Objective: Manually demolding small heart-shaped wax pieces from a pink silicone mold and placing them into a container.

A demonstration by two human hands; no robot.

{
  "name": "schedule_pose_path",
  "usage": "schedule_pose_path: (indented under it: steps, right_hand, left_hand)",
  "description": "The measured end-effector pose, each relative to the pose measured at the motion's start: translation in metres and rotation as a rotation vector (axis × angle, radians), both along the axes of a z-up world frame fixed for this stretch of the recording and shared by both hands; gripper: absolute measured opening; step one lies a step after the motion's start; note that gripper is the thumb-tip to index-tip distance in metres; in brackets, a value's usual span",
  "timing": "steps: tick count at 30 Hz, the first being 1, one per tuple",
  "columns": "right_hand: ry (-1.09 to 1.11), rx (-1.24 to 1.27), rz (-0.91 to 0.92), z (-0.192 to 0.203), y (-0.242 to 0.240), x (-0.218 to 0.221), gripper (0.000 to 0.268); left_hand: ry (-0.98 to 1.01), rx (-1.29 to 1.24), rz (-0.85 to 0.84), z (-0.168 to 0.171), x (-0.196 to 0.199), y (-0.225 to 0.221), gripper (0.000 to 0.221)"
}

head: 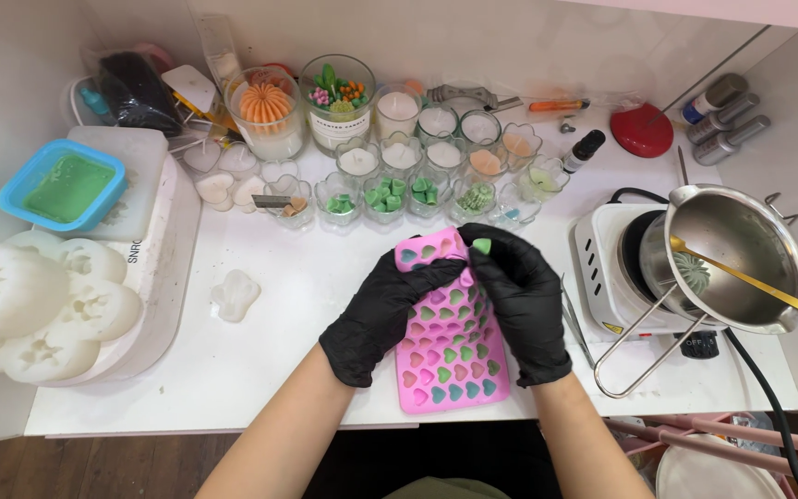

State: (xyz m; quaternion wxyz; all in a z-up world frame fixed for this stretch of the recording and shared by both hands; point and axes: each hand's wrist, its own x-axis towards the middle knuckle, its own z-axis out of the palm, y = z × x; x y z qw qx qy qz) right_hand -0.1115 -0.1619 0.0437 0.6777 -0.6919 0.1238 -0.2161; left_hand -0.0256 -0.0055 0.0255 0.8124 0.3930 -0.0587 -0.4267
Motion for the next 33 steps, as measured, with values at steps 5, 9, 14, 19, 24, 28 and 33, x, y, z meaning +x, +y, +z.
schedule_pose_path:
  steps: [5, 9, 14, 19, 24, 28, 33]
  right_hand:
    - [-0.001, -0.135, -0.051, 0.035, 0.007, 0.025, 0.026]
    - [-0.136, -0.755, -0.042, 0.062, 0.034, 0.064, 0.032]
    - [-0.141, -0.786, 0.219, 0.06, 0.052, 0.104, 0.049]
    - [-0.052, -0.676, 0.219, 0.058, 0.022, 0.092, 0.054]
    - [-0.036, -0.345, -0.019, 0.028, -0.032, 0.04, 0.032]
    - [0.166, -0.16, -0.074, -0.004, -0.04, 0.003, 0.031]
    - [0.16, 0.304, -0.043, -0.043, -0.044, -0.013, 0.033]
  left_hand:
    - [-0.009, -0.007, 0.018, 0.011, 0.004, 0.006, 0.033]
    - [-0.073, 0.027, 0.033, 0.006, 0.005, 0.009, 0.035]
    - [-0.158, 0.005, 0.083, -0.064, 0.016, -0.003, 0.038]
    - [-0.09, 0.087, 0.061, -0.003, 0.009, 0.01, 0.039]
    - [-0.007, -0.027, 0.004, 0.023, 0.004, 0.017, 0.041]
    - [0.058, -0.047, -0.002, 0.029, 0.002, 0.016, 0.041]
    - [-0.257, 0.196, 0.193, 0.004, 0.005, 0.004, 0.041]
